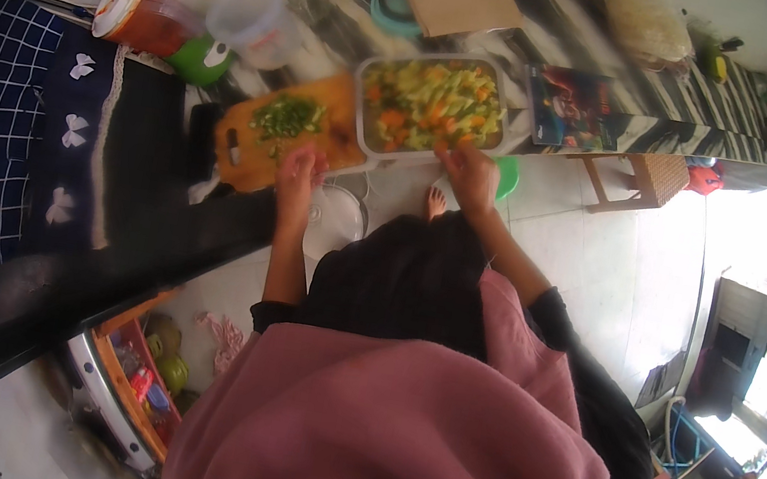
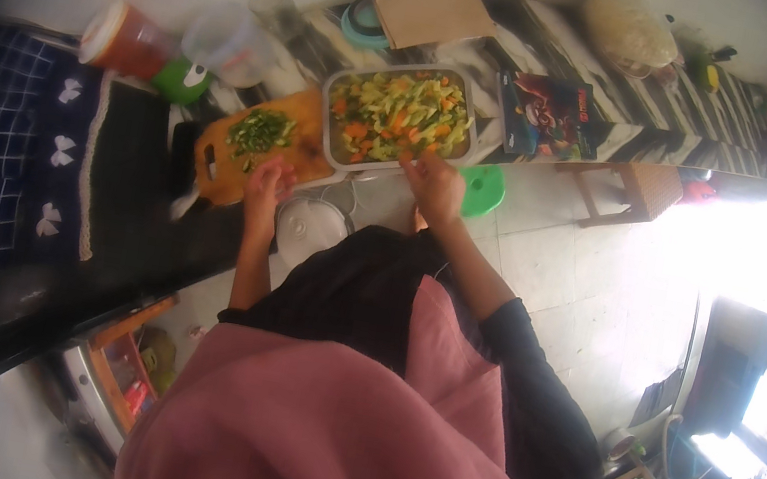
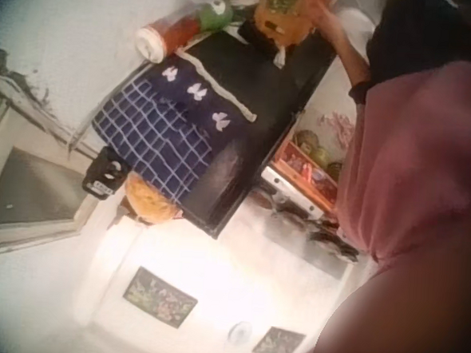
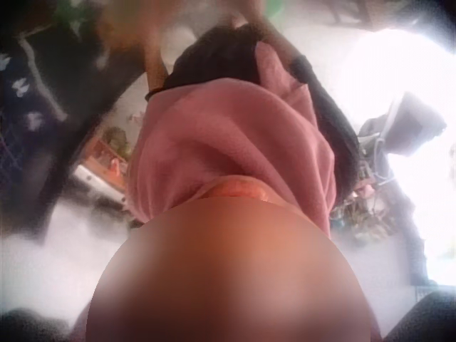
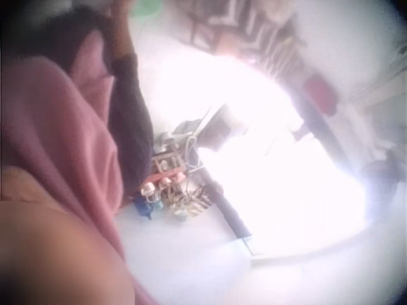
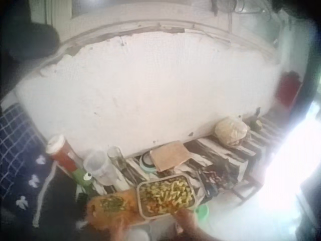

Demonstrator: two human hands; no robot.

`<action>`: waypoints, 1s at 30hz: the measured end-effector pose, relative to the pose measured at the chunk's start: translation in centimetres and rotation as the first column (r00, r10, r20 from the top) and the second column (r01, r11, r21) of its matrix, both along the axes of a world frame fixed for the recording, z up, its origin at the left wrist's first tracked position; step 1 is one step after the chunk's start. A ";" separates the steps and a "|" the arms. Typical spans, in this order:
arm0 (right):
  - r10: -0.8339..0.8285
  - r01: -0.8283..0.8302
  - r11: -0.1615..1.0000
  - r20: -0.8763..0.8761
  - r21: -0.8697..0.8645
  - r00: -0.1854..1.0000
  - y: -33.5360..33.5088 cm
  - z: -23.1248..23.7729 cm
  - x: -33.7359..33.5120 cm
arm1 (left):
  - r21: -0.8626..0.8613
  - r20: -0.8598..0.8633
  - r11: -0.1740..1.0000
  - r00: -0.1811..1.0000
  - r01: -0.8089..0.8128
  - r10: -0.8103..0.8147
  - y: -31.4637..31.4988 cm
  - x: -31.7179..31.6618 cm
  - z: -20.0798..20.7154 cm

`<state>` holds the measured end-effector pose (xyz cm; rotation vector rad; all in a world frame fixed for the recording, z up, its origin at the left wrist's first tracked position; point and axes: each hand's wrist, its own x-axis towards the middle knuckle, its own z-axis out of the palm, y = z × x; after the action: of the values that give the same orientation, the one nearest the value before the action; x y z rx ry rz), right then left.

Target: The person stirs mixed vegetables in a wok on a gas stove, then transfers the cooked vegetables into a metal tray. The tray is carried and placed on a display counter alongside other prepared food trays.

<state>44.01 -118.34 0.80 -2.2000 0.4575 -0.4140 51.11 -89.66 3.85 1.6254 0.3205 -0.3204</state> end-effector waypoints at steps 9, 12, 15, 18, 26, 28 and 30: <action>0.159 -0.155 0.981 -0.025 0.116 0.987 -3.0 0.0 1.3 | 0.124 0.184 0.982 0.976 -0.142 0.118 -4.8 1.1 -3.0; 0.041 -0.070 0.981 0.159 0.181 0.986 -5.6 0.8 2.1 | 0.375 0.359 0.915 0.933 -0.146 0.002 -6.3 2.7 -3.9; -0.245 0.226 0.956 0.087 0.186 0.966 -8.9 0.2 4.5 | 0.584 0.442 0.792 0.889 -0.180 -0.124 -7.5 4.2 -3.8; -0.218 0.214 0.945 -0.012 0.248 0.976 -11.1 -1.9 6.6 | 0.633 0.432 0.760 0.882 -0.148 -0.188 -8.6 5.8 -3.5; -0.150 0.139 0.927 0.005 0.349 0.989 -10.7 -6.3 7.7 | 0.609 0.446 0.793 0.843 -0.040 -0.301 -9.1 8.5 -4.5; -0.160 0.138 0.906 0.021 0.399 0.987 -10.8 -6.6 7.7 | 0.608 0.431 0.794 0.849 -0.023 -0.306 -8.9 8.7 -4.6; -0.167 0.148 0.887 0.004 0.437 0.986 -10.9 -6.6 7.7 | 0.616 0.429 0.788 0.846 -0.016 -0.318 -8.9 8.8 -4.7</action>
<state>51.71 -129.24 -5.85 -1.7227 0.6430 -0.3986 59.87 -98.54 -0.80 2.3045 -0.1581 0.1305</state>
